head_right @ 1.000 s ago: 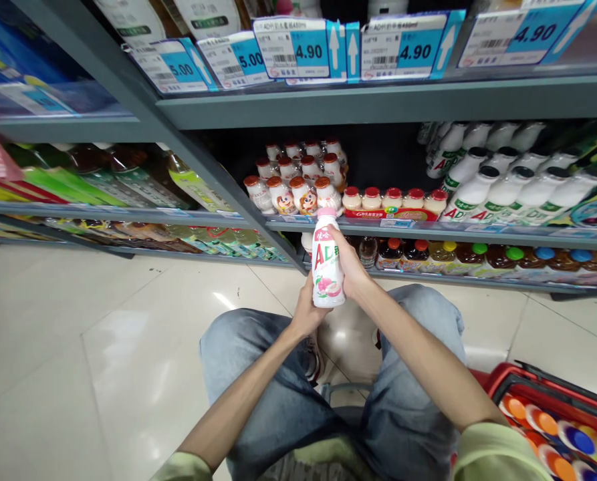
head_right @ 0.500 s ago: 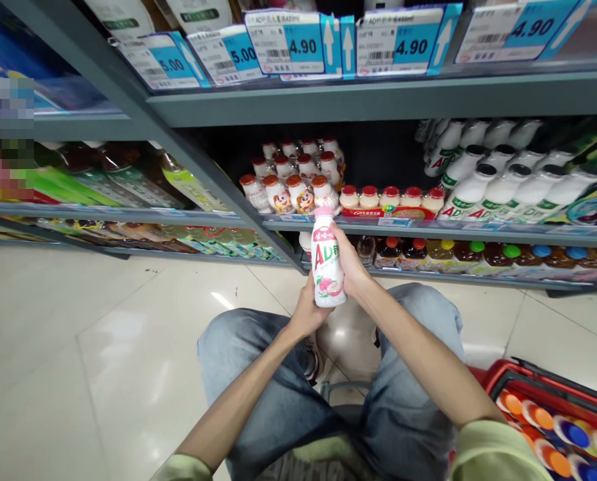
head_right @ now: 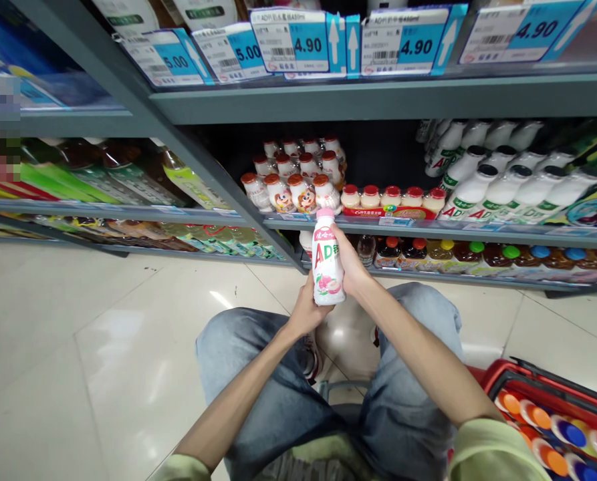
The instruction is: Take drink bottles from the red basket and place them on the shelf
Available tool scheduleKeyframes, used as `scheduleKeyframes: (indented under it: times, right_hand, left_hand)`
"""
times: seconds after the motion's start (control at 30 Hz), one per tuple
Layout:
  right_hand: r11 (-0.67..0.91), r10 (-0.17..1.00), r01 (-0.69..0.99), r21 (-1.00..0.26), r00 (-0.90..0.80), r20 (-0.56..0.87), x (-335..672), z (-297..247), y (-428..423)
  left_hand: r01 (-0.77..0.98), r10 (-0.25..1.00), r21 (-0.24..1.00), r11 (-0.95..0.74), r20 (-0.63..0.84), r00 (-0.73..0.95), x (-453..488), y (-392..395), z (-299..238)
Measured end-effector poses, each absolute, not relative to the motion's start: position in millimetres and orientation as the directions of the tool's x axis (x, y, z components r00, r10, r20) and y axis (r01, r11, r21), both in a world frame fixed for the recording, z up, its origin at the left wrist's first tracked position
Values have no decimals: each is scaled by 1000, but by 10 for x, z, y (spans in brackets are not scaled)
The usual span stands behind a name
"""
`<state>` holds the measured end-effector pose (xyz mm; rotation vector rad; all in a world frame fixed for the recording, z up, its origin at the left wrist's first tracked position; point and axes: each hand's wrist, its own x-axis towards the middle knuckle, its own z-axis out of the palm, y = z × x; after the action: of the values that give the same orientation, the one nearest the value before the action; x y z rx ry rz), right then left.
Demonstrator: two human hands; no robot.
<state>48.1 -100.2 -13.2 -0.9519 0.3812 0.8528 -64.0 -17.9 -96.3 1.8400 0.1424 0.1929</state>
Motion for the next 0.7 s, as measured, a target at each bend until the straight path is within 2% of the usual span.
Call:
scheduleKeyframes:
  times: [0.7]
  right_hand:
    - [315,465,-780,-540,623,-629,494,-119,-1010]
  left_hand:
    - [-13,193,962,-274,68,979,-618,-178,-1019]
